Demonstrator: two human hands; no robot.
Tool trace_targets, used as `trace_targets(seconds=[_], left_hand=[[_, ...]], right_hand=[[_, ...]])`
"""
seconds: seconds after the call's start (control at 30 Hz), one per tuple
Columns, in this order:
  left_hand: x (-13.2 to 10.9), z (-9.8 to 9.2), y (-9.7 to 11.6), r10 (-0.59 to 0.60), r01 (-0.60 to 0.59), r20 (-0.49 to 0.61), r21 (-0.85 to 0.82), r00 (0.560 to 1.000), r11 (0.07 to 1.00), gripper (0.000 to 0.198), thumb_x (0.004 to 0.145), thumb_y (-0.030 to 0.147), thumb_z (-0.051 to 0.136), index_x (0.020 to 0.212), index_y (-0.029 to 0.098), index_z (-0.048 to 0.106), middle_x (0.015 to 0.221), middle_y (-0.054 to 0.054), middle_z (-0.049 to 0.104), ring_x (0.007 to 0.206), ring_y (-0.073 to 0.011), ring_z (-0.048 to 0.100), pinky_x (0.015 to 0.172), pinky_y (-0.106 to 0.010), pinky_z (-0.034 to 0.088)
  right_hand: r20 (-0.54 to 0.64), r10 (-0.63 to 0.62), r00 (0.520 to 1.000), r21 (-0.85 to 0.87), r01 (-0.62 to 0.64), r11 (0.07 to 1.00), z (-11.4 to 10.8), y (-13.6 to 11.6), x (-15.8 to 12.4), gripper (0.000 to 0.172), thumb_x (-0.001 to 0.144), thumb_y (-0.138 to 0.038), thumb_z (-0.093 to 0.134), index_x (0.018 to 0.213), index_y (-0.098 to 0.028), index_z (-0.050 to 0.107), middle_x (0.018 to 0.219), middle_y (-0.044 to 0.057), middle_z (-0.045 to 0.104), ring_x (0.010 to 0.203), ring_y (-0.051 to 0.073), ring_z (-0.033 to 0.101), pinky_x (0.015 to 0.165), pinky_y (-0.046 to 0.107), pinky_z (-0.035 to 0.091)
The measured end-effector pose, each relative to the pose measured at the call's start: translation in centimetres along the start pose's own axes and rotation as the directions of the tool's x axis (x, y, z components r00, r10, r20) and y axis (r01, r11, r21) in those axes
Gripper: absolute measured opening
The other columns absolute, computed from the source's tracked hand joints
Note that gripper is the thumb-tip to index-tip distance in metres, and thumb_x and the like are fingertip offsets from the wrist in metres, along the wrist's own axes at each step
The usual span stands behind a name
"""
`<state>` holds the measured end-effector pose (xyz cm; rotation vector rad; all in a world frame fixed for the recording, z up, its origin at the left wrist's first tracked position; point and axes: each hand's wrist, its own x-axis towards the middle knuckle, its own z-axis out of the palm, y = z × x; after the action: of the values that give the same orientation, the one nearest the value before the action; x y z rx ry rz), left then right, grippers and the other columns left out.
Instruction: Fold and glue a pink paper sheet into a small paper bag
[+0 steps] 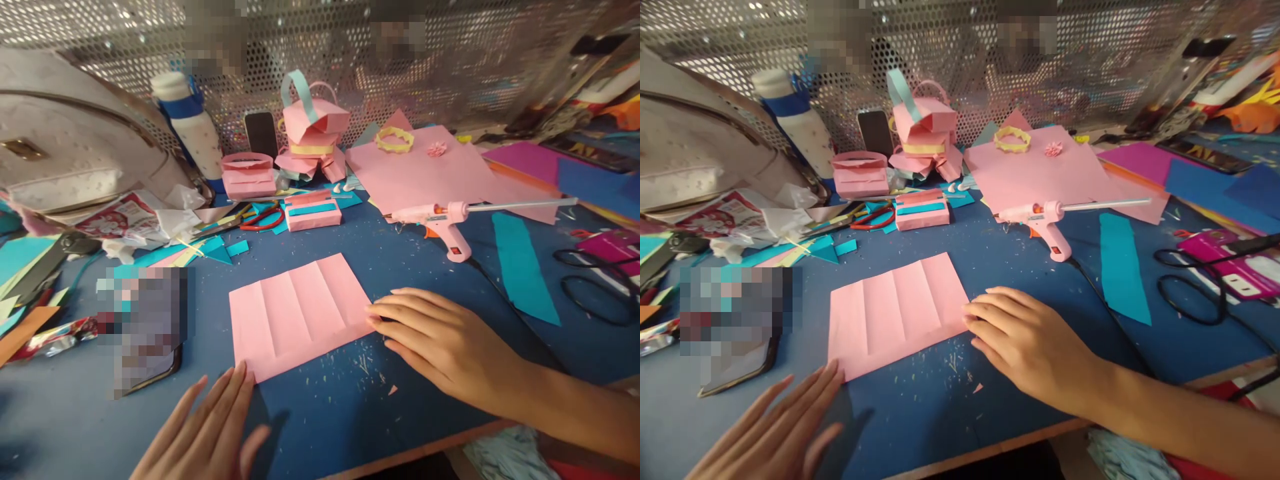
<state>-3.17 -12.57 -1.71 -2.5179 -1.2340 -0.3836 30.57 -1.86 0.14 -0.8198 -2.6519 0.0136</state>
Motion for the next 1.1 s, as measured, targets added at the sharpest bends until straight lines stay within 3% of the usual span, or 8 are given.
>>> trace_targets(seconds=[0.03,0.07,0.17,0.3,0.5,0.83,0.97,1.1], left_hand=[[0.7,-0.4,-0.6,-0.037,0.037,0.003,-0.056,0.999,0.998,0.035,0.095,0.026,0.053,0.128,0.016,0.057,0.120,-0.005,0.069,0.102,-0.0188,0.065,0.105,-0.034,0.037],[1.4,-0.6,-1.0,-0.146,0.147,0.012,-0.111,0.989,0.983,0.029,0.096,0.022,0.050,0.124,0.019,0.058,0.114,-0.003,0.070,0.098,-0.0186,0.064,0.096,-0.034,0.042],[3.5,-0.6,-1.6,-0.358,0.411,0.225,-0.273,0.906,0.870,0.019,0.100,0.030,0.044,0.108,0.024,0.060,0.104,-0.002,0.066,0.092,-0.0184,0.061,0.077,-0.032,0.046],[5.1,0.3,-1.5,-0.342,0.512,0.427,-0.390,0.837,0.765,0.022,0.100,0.035,0.041,0.090,0.024,0.057,0.091,0.000,0.060,0.078,-0.0170,0.055,0.072,-0.033,0.042],[5.4,0.9,-1.6,-0.300,0.511,0.464,-0.438,0.833,0.740,0.021,0.101,0.031,0.038,0.093,0.025,0.056,0.093,0.000,0.056,0.082,-0.0171,0.052,0.075,-0.034,0.038],[5.1,1.5,-1.7,-0.259,0.413,0.396,-0.376,0.881,0.830,0.020,0.099,0.025,0.039,0.094,0.024,0.058,0.091,-0.002,0.054,0.075,-0.0171,0.049,0.068,-0.032,0.036],[5.0,1.7,-1.5,-0.235,0.341,0.352,-0.278,0.906,0.898,0.020,0.099,0.022,0.041,0.096,0.024,0.061,0.094,-0.003,0.057,0.075,-0.0166,0.050,0.067,-0.031,0.038],[4.9,1.7,-1.2,-0.201,0.227,0.287,-0.060,0.937,0.972,0.020,0.097,0.018,0.043,0.098,0.022,0.063,0.091,-0.004,0.061,0.076,-0.0194,0.054,0.070,-0.035,0.041]], right_hand=[[0.018,0.000,1.000,0.048,-0.001,0.999,0.0,0.2,0.7,0.024,0.098,-0.016,0.044,0.110,-0.017,0.066,0.108,0.006,0.070,0.100,0.020,0.060,0.093,0.038,0.043],[0.056,-0.002,0.998,0.092,-0.003,0.996,0.0,0.4,1.5,0.022,0.098,-0.018,0.045,0.107,-0.018,0.065,0.103,0.005,0.069,0.094,0.019,0.060,0.087,0.036,0.044],[0.187,-0.022,0.982,0.201,-0.017,0.979,0.6,0.6,3.8,0.017,0.098,-0.026,0.048,0.097,-0.019,0.063,0.095,0.004,0.065,0.085,0.018,0.056,0.078,0.033,0.042],[0.225,-0.130,0.966,0.280,0.064,0.958,2.0,-0.2,6.2,0.021,0.099,-0.029,0.048,0.084,-0.018,0.057,0.085,0.003,0.060,0.079,0.017,0.050,0.074,0.030,0.037],[0.190,-0.179,0.965,0.258,0.127,0.958,3.5,-1.0,7.5,0.028,0.100,-0.028,0.043,0.077,-0.018,0.054,0.074,0.000,0.053,0.071,0.015,0.042,0.067,0.030,0.029],[0.226,-0.179,0.958,0.240,0.123,0.963,3.8,-0.9,7.5,0.027,0.100,-0.028,0.042,0.076,-0.019,0.051,0.074,0.000,0.049,0.071,0.016,0.037,0.065,0.032,0.023],[0.188,-0.195,0.963,0.215,0.153,0.965,4.1,-1.0,7.4,0.023,0.098,-0.023,0.044,0.076,-0.019,0.051,0.074,0.000,0.048,0.071,0.016,0.035,0.063,0.033,0.020],[0.183,-0.204,0.962,0.202,0.166,0.965,4.1,-1.1,7.2,0.021,0.098,-0.022,0.045,0.077,-0.020,0.052,0.075,0.000,0.049,0.070,0.017,0.035,0.064,0.033,0.020]])
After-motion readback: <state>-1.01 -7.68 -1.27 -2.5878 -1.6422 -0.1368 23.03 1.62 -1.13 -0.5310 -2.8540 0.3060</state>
